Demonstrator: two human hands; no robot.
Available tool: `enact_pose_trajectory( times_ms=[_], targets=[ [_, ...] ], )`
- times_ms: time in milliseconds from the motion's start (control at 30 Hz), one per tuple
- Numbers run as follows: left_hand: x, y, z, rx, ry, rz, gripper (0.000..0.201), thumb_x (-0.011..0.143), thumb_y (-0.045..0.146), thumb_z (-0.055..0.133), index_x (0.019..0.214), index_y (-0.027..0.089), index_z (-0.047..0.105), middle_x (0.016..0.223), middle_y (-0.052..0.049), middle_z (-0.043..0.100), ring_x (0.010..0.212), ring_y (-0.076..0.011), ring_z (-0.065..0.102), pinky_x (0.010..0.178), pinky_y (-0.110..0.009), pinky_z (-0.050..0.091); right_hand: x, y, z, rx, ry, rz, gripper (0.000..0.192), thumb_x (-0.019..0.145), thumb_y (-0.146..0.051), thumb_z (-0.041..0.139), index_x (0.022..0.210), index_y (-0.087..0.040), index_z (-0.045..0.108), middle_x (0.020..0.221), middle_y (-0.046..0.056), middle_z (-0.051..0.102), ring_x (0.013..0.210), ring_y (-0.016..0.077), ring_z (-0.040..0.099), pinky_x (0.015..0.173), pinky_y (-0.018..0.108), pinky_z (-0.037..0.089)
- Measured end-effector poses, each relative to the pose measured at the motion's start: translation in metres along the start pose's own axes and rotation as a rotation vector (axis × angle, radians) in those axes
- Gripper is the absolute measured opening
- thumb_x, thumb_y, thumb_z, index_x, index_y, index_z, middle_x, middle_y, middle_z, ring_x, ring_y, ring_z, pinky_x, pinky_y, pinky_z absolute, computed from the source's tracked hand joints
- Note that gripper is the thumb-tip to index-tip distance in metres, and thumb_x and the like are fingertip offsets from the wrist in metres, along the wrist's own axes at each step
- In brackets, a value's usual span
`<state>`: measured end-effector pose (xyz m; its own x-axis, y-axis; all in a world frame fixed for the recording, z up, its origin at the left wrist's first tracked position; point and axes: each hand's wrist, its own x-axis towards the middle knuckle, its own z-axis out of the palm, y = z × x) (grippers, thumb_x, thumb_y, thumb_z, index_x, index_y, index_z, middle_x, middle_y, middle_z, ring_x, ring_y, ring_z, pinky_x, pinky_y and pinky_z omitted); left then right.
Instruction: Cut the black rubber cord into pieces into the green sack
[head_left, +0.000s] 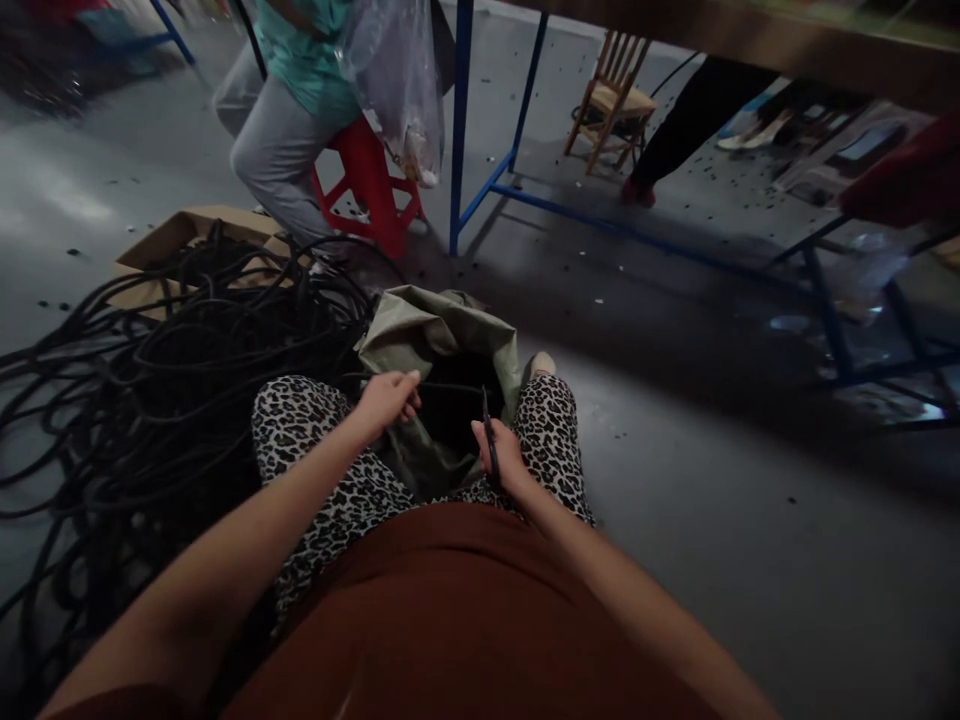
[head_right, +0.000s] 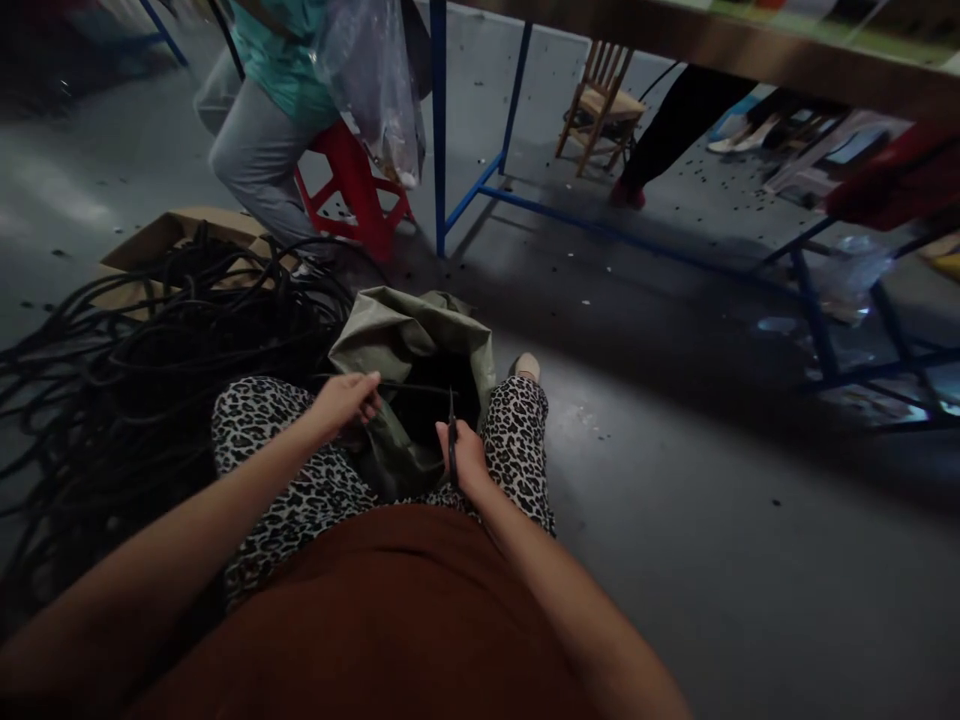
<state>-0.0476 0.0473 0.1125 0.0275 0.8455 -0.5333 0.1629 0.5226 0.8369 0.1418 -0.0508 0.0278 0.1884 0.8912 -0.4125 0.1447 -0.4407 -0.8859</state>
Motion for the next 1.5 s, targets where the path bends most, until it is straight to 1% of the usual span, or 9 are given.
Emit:
enact_pose_trajectory(
  times_ms=[67,167,267,367,500,667,900,1033,1500],
  targets=[
    [-0.012,-0.023,0.025,-0.054,-0.106,-0.047,0.028,0.072,0.04,0.067,0.064,0.015,0.057,0.062,-0.007,0.063,0.045,-0.0126,0.054,0.042,-0.024,0.04,-0.003,-0.003,-0.002,-0.026,0.002,-0.002,0.03,0.078,-0.048,0.057,0.071,-0.02,0.052,0.047,-0.005,0.047,0.043,0.0117,0.047,0.039,0.02,0.034],
    [-0.014,-0.05,0.045,-0.339,-0.175,-0.166,0.028,0.068,0.037,0.072,0.079,0.016,0.058,0.086,-0.01,0.067,0.064,-0.0161,0.063,0.055,-0.027,0.049,-0.01,-0.007,-0.001,-0.037,-0.045,0.012,0.028,0.078,-0.047,0.059,0.072,-0.02,0.053,0.047,-0.005,0.049,0.042,0.0122,0.047,0.038,0.02,0.035],
    [-0.005,-0.064,0.05,-0.608,-0.204,-0.213,0.032,0.064,0.029,0.076,0.086,0.018,0.055,0.089,-0.007,0.065,0.074,-0.0165,0.065,0.064,-0.029,0.051,-0.016,-0.009,0.002,-0.021,-0.108,0.079,0.03,0.078,-0.048,0.06,0.072,-0.02,0.051,0.045,-0.006,0.046,0.035,0.0112,0.045,0.034,0.02,0.034],
    [0.004,-0.07,0.048,-0.69,-0.17,-0.203,0.034,0.063,0.02,0.077,0.088,0.018,0.055,0.079,-0.004,0.064,0.07,-0.0151,0.064,0.064,-0.028,0.051,-0.021,-0.008,0.008,0.013,-0.183,0.147,0.034,0.08,-0.051,0.057,0.072,-0.02,0.047,0.043,-0.008,0.045,0.03,0.0095,0.043,0.029,0.019,0.033],
    [0.009,-0.079,0.046,-0.676,-0.091,-0.18,0.027,0.062,0.012,0.076,0.08,0.015,0.055,0.068,-0.004,0.063,0.062,-0.0145,0.063,0.061,-0.028,0.051,-0.023,-0.004,0.014,0.031,-0.238,0.193,0.035,0.082,-0.051,0.057,0.072,-0.018,0.047,0.043,-0.008,0.044,0.028,0.0076,0.042,0.028,0.017,0.036],
    [0.009,-0.088,0.049,-0.652,-0.029,-0.168,0.024,0.063,0.011,0.075,0.077,0.013,0.056,0.065,-0.005,0.063,0.061,-0.0158,0.064,0.06,-0.027,0.052,-0.021,0.001,0.016,0.051,-0.217,0.194,0.035,0.083,-0.05,0.058,0.078,-0.017,0.049,0.046,-0.008,0.046,0.032,0.0068,0.045,0.03,0.015,0.039],
    [0.013,-0.095,0.054,-0.604,-0.019,-0.137,0.025,0.064,0.014,0.075,0.08,0.009,0.057,0.063,-0.004,0.062,0.059,-0.0145,0.064,0.058,-0.027,0.053,-0.015,0.003,0.012,0.017,-0.29,0.244,0.032,0.09,-0.047,0.052,0.087,-0.016,0.051,0.051,-0.005,0.051,0.036,0.0091,0.051,0.033,0.016,0.04],
    [0.016,-0.099,0.055,-0.559,-0.012,-0.12,0.023,0.064,0.014,0.074,0.079,0.008,0.057,0.063,-0.003,0.062,0.058,-0.0143,0.063,0.058,-0.027,0.053,-0.013,0.007,0.011,-0.031,-0.314,0.217,0.032,0.091,-0.048,0.05,0.089,-0.015,0.051,0.055,-0.004,0.052,0.038,0.0096,0.052,0.034,0.017,0.04],
    [0.012,-0.101,0.06,-0.513,0.029,-0.116,0.025,0.062,0.017,0.076,0.076,0.01,0.056,0.062,-0.003,0.062,0.057,-0.0148,0.063,0.058,-0.028,0.053,-0.009,-0.001,0.017,-0.143,-0.245,0.254,0.04,0.087,-0.051,0.055,0.096,-0.012,0.055,0.062,-0.001,0.055,0.044,0.0104,0.053,0.039,0.02,0.043]
  ],
)
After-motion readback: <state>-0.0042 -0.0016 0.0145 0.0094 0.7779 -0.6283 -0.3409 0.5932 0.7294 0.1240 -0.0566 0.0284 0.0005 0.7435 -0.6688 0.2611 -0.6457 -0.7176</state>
